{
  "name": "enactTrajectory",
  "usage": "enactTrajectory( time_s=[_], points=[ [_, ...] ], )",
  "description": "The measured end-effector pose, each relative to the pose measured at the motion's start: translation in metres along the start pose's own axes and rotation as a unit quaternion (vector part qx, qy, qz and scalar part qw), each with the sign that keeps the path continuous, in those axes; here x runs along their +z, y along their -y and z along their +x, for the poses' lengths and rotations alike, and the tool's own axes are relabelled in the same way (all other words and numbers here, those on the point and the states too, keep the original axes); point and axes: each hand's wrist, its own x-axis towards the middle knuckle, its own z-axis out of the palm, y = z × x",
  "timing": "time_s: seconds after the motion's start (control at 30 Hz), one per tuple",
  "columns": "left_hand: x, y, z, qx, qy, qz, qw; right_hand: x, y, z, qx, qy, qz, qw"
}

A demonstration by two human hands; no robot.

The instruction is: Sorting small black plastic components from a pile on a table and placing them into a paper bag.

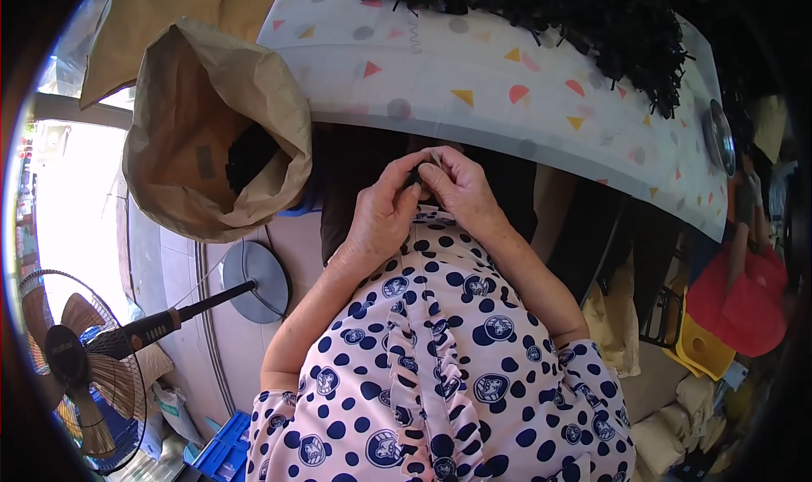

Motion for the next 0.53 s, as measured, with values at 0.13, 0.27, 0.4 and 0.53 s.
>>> enactTrajectory(
  time_s=[0.13,0.27,0.4,0.53],
  points=[
    [0.003,-0.008,-0.005,0.014,-0.020,0.022,0.999,0.008,0.017,-0.007,0.036,-0.012,0.088,0.995],
    [0.004,-0.007,-0.006,0.032,-0.044,0.065,0.996,0.011,0.003,-0.001,-0.022,-0.026,0.034,0.999],
    [0.004,0.003,-0.002,0.049,-0.105,0.058,0.992,0.014,0.012,-0.009,-0.004,-0.021,0.046,0.999],
    [-0.001,0.007,-0.002,0.031,-0.103,0.005,0.994,0.020,0.020,-0.015,0.048,0.036,0.065,0.996]
  ],
)
